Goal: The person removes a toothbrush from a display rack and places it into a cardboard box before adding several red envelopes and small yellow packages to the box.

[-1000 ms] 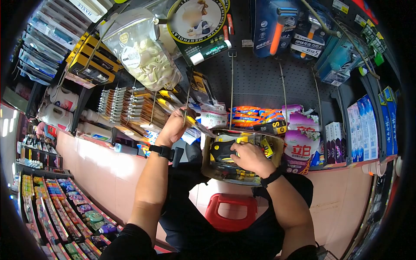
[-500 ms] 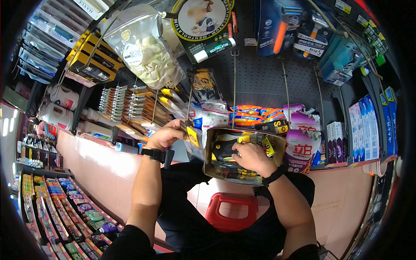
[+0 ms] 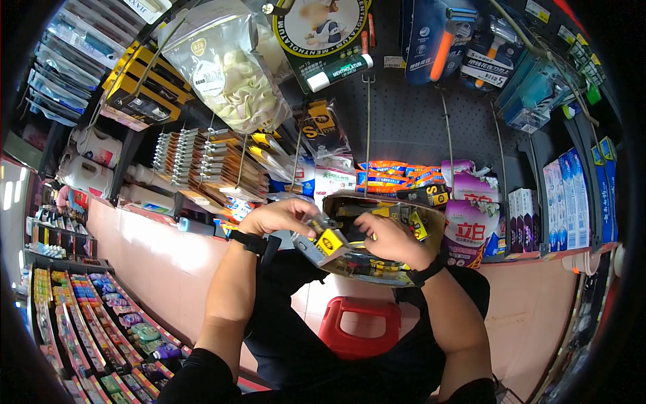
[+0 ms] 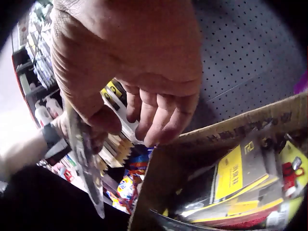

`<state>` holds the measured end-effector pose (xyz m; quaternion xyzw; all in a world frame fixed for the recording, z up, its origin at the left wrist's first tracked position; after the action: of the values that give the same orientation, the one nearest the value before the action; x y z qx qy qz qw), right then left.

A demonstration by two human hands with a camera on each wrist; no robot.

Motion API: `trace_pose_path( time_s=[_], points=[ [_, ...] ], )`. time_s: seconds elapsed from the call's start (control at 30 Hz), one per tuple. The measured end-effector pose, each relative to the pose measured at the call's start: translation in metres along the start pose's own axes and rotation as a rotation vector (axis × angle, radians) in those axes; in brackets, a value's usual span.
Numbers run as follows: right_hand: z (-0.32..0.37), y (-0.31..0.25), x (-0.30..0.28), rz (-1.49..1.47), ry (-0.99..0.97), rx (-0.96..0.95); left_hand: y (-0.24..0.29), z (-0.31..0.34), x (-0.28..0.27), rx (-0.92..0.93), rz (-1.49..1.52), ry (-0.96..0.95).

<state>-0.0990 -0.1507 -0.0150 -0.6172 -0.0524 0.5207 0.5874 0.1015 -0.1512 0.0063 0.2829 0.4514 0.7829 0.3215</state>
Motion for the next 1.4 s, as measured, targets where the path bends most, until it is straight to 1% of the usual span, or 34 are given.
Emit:
trace_pose_path(
  time_s=[0.07,0.1,0.17,0.2,0.27,0.33,0.37,0.4,0.47,0.5,0.53,0.6,0.63,0.67,0.7,0.73,0.8,0.83,0.87,0.9,0.93,0.97,1.0,1.03,1.07,1.13,1.17,1.2,1.27,1.3,1.33,1.4],
  points=[
    [-0.003,-0.006,0.002,-0.336,-0.044,-0.042,-0.005,-0.014,0.004,-0.017,0.028,0.047],
    [-0.003,-0.01,0.001,-0.421,-0.072,-0.093,-0.009,-0.02,0.001,-0.011,-0.028,0.059],
    [-0.004,-0.009,0.0,-0.465,-0.056,-0.081,-0.016,-0.033,0.0,0.022,-0.035,0.073],
    [-0.005,-0.008,0.0,-0.507,-0.039,-0.072,-0.013,-0.038,0.002,0.056,-0.043,0.09],
    [-0.006,-0.006,-0.002,-0.55,-0.025,-0.06,-0.01,-0.046,0.007,0.066,-0.092,0.099],
    [-0.004,0.006,-0.014,-0.414,0.092,0.054,-0.006,-0.053,0.011,0.121,-0.131,0.115],
    [-0.003,0.012,-0.017,-0.412,0.145,0.094,-0.006,-0.054,0.013,0.12,-0.13,0.113],
    [-0.002,0.013,-0.019,-0.413,0.146,0.097,-0.008,-0.055,0.011,0.055,-0.297,0.166],
    [0.002,0.018,-0.029,-0.36,0.235,0.118,-0.009,-0.055,0.007,-0.077,-0.631,0.27],
    [0.003,0.02,-0.03,-0.36,0.234,0.12,-0.006,-0.056,0.006,-0.144,-0.778,0.275],
    [0.005,0.023,-0.032,-0.283,0.226,0.143,-0.009,-0.059,0.006,-0.144,-0.777,0.274],
    [0.008,0.027,-0.032,-0.131,0.21,0.19,-0.003,-0.062,0.005,-0.104,-0.908,0.342],
    [0.009,0.028,-0.031,-0.133,0.211,0.193,0.001,-0.062,0.009,-0.122,-0.922,0.35],
    [0.012,0.027,-0.033,-0.058,0.235,0.21,0.0,-0.064,0.01,-0.122,-0.922,0.345],
    [0.014,0.026,-0.036,0.019,0.257,0.227,0.002,-0.066,0.013,-0.084,-0.957,0.333],
    [0.015,0.024,-0.037,0.018,0.258,0.228,0.005,-0.068,0.016,-0.046,-0.991,0.32],
    [0.017,0.023,-0.038,0.024,0.182,0.3,0.005,-0.072,0.02,-0.042,-1.007,0.31],
    [0.018,0.02,-0.043,0.024,0.182,0.3,0.005,-0.073,0.022,-0.037,-1.022,0.301],
    [0.02,0.022,-0.042,0.068,0.102,0.371,0.006,-0.074,0.022,-0.037,-1.022,0.301],
    [0.022,0.026,-0.039,0.11,0.022,0.443,0.009,-0.073,0.02,-0.022,-0.97,0.337],
    [0.024,0.03,-0.034,0.109,0.023,0.445,0.011,-0.073,0.018,-0.007,-0.918,0.372],
    [0.025,0.035,-0.035,0.235,0.147,0.436,0.012,-0.074,0.016,-0.006,-0.919,0.369],
    [0.028,0.032,-0.042,0.362,0.271,0.425,0.015,-0.071,0.009,-0.021,-0.991,0.443],
    [0.027,0.035,-0.042,0.358,0.259,0.423,0.018,-0.067,0.002,-0.037,-1.063,0.519],
    [0.026,0.035,-0.044,0.359,0.261,0.418,0.017,-0.065,-0.004,-0.038,-1.066,0.524],
    [0.024,0.028,-0.047,0.304,0.224,0.383,0.025,-0.046,-0.029,0.041,-0.957,0.797],
    [0.025,0.019,-0.048,0.281,0.255,0.35,0.027,-0.038,-0.041,0.091,-0.869,0.907],
    [0.026,0.016,-0.047,0.281,0.256,0.346,0.02,-0.035,-0.059,0.168,-0.817,0.983],
    [0.023,0.011,-0.039,0.225,0.179,0.286,-0.002,-0.027,-0.096,0.33,-0.571,1.151],
    [0.022,0.009,-0.038,0.248,0.187,0.266,0.027,-0.018,-0.077,0.269,-0.346,1.077],
    [0.022,0.01,-0.036,0.249,0.188,0.261,0.024,-0.018,-0.084,0.27,-0.348,1.081],
    [0.019,0.011,-0.03,0.258,0.153,0.198,0.024,-0.015,-0.097,0.39,-0.235,1.128]
  ],
)
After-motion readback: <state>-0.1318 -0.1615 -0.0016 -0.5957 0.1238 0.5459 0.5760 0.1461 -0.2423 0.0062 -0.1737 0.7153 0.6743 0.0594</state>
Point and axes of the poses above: each hand's wrist, its own z-axis away from the middle knuckle, its own x-axis out of the palm, y = z × x, the point moved 8 cm from there along -z, towards the middle knuckle, and after that the axes turned 7 degrees about -y, right-handed, at the moved point
